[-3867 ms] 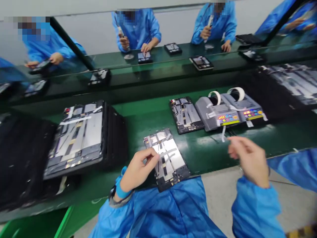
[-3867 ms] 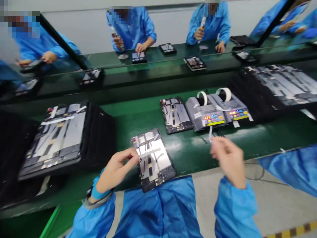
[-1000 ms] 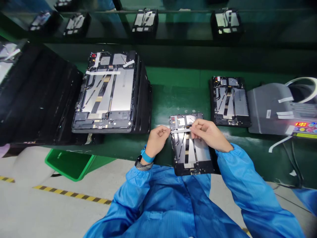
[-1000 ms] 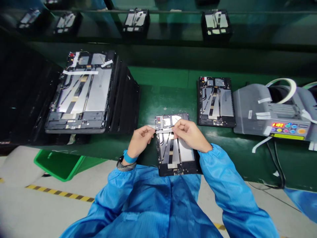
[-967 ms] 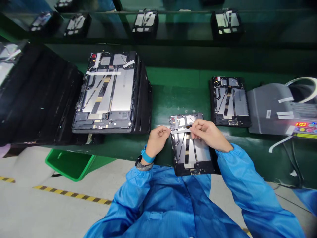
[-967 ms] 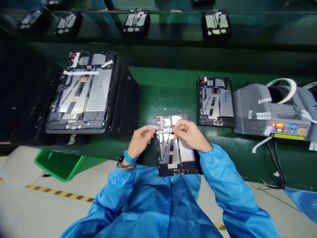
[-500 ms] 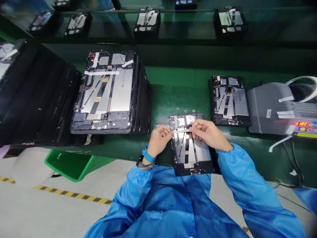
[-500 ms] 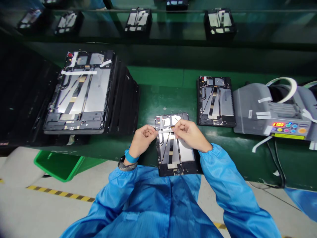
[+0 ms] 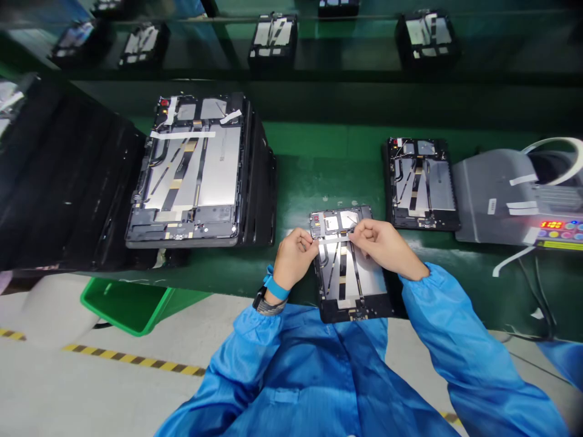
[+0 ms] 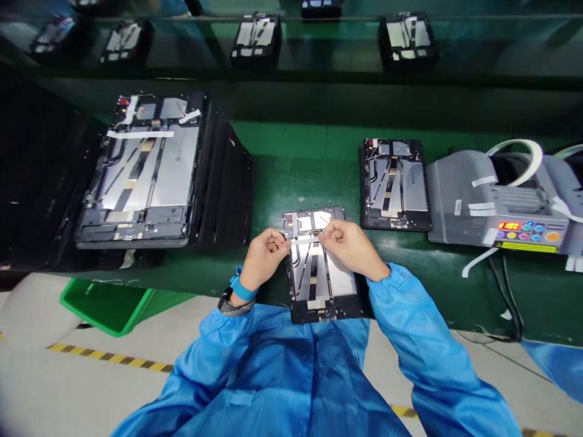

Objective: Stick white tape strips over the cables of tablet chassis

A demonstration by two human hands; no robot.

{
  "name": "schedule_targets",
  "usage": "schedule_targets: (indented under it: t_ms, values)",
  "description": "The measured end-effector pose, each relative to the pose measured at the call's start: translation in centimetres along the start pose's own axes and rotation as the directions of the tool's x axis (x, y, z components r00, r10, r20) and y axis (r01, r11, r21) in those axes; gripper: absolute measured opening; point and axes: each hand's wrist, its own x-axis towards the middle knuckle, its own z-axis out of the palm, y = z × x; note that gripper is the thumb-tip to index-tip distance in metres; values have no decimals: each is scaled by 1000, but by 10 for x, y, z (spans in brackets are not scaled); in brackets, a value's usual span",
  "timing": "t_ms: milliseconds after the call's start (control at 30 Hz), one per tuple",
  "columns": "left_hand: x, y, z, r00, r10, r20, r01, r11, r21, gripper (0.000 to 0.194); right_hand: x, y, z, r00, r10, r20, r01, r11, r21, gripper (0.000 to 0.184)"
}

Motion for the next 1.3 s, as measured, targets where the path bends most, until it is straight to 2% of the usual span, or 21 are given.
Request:
schedule_targets:
  t_ms: [233, 400, 467, 533, 567, 633, 700, 733, 833, 967, 1100, 1300]
  values:
    - [-5, 5, 4, 999, 32, -37, -22, 974, 225, 18, -1, 0, -2, 999, 36, -27, -41, 982, -186, 36]
    - [-10, 14, 6, 996, 56, -75, -18, 901, 434, 18, 0, -3, -1, 996, 46, -70, -66, 943, -327, 27]
    - [-15, 16, 8, 988, 118, -101, -53, 868, 493, 16, 1, -5, -1, 996, 56, -75, -79, 931, -357, 25]
    - [-25, 17, 11, 950, 284, -126, -174, 822, 542, 12, 2, -6, 0, 995, 61, -78, -86, 924, -373, 24]
    - [-32, 17, 14, 914, 392, -108, -268, 781, 565, 12, 2, -6, 0, 995, 62, -77, -86, 924, -372, 24]
    - [-49, 15, 20, 819, 574, 19, -473, 655, 590, 22, 2, -7, -1, 996, 60, -72, -83, 929, -362, 23]
    - [-65, 11, 27, 752, 628, 200, -606, 539, 585, 38, 2, -6, -1, 996, 57, -67, -77, 933, -352, 24]
    - [-72, 9, 30, 740, 616, 271, -634, 504, 586, 45, 2, -6, -1, 996, 56, -65, -75, 934, -350, 25]
    - [-80, 2, 36, 758, 549, 352, -629, 470, 619, 56, 3, -6, -1, 996, 55, -68, -75, 933, -353, 26]
    - [-77, 0, 35, 776, 532, 339, -606, 477, 637, 48, 2, -6, -1, 996, 57, -72, -80, 923, -376, 24]
    - [-75, 2, 32, 772, 533, 346, -612, 477, 631, 42, 2, -5, -1, 996, 52, -76, -78, 916, -394, 21]
    - [-76, 0, 31, 785, 517, 343, -598, 483, 640, 44, 2, -4, -1, 996, 46, -74, -72, 907, -414, 20]
